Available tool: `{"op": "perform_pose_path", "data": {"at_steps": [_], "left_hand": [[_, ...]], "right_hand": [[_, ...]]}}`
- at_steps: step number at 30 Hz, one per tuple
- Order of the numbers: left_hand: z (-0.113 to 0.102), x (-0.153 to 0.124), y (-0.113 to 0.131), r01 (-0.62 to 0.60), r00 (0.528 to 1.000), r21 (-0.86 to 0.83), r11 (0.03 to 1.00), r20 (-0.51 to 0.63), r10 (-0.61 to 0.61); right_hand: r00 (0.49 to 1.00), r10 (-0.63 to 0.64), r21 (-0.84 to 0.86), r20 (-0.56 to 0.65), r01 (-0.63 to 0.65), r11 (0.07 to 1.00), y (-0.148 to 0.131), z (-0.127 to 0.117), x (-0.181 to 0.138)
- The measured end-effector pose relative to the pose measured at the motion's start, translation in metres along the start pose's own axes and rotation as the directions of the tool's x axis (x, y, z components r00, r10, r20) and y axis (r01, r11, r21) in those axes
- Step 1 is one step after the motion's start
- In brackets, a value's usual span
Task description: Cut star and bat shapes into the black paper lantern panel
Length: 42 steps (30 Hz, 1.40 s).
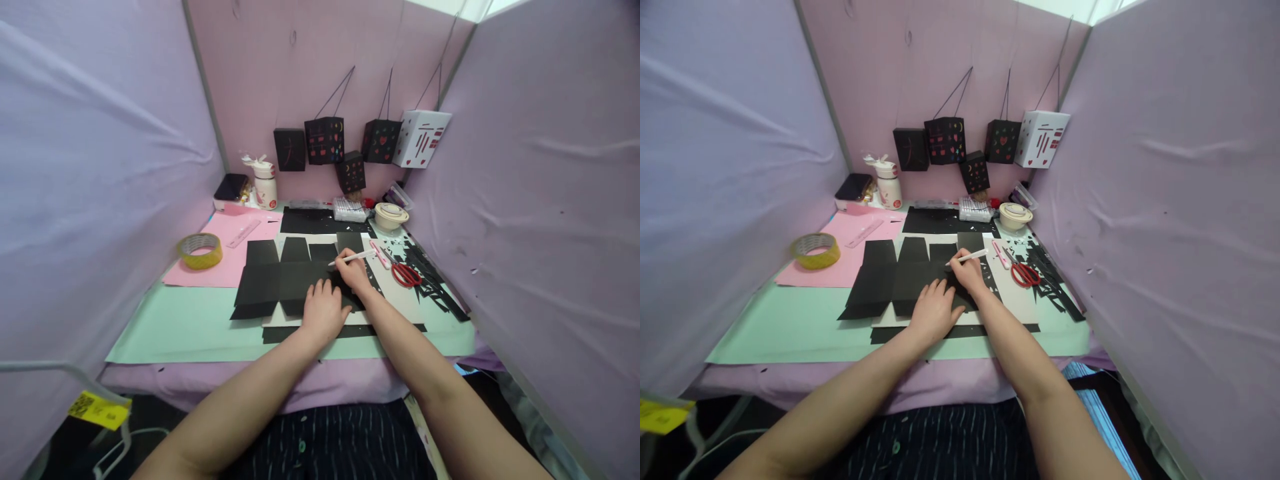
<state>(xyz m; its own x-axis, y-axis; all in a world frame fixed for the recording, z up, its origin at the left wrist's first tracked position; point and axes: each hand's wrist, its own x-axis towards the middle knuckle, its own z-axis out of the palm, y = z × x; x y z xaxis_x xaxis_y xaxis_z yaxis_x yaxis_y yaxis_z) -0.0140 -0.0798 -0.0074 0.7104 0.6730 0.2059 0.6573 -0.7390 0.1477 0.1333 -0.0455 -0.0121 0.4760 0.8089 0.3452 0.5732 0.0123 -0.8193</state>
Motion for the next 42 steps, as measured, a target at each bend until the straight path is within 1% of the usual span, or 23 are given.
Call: {"op": "perform_pose_path", "data": {"at_steps": [2,4,7,10,14,18,22,29,32,36,40,42], "left_hand": [[0.0,0.0,0.0,-0.001,1.0,0.002,1.0,0.003,0.001],[0.0,0.0,0.0,-0.004,1.0,-0.002,1.0,0.01,0.004],[-0.001,0.001,0.0,-0.004,1.0,-0.013,1.0,0.015,0.004],[0.0,0.001,0.0,-0.001,1.0,-0.01,1.0,0.016,0.001],[0.0,0.0,0.0,-0.003,1.0,-0.012,1.0,0.018,0.004],[-0.001,0.001,0.0,0.0,1.0,-0.009,1.0,0.027,0.0],[-0.002,0.002,0.0,-0.006,0.999,-0.014,1.0,0.031,0.006],[-0.002,0.001,0.0,-0.016,1.0,-0.014,1.0,0.018,0.016],[-0.001,0.001,-0.001,-0.016,1.0,-0.007,1.0,0.015,0.016],[-0.001,0.001,0.0,-0.014,1.0,-0.016,1.0,0.015,0.014],[-0.001,0.002,0.0,-0.009,1.0,-0.023,1.0,0.02,0.01],[-0.002,0.001,0.0,-0.008,1.0,-0.023,1.0,0.024,0.008]], "right_hand": [[0.996,-0.006,0.067,-0.086,0.012,0.998,0.0,-0.003,0.001],[0.993,0.004,0.121,-0.119,0.01,0.993,0.0,-0.009,0.003],[0.998,0.02,0.155,-0.06,-0.01,0.988,0.003,-0.019,0.01],[0.999,0.037,0.106,0.005,-0.038,0.994,0.007,-0.027,0.015],[0.997,0.077,0.074,0.013,-0.078,0.994,0.014,-0.025,0.014],[1.0,0.011,0.028,0.007,-0.011,1.0,0.015,-0.018,0.008],[0.997,-0.062,-0.005,0.049,0.062,0.998,0.014,-0.017,0.005],[0.986,-0.145,0.064,0.086,0.14,0.988,0.014,-0.018,0.005],[0.983,-0.15,0.074,0.109,0.142,0.987,0.015,-0.018,0.006],[0.986,-0.136,0.073,0.1,0.129,0.989,0.017,-0.018,0.006],[0.991,-0.128,0.058,0.037,0.126,0.99,0.016,-0.017,0.006],[0.992,-0.12,0.049,0.026,0.119,0.992,0.014,-0.017,0.004]]}}
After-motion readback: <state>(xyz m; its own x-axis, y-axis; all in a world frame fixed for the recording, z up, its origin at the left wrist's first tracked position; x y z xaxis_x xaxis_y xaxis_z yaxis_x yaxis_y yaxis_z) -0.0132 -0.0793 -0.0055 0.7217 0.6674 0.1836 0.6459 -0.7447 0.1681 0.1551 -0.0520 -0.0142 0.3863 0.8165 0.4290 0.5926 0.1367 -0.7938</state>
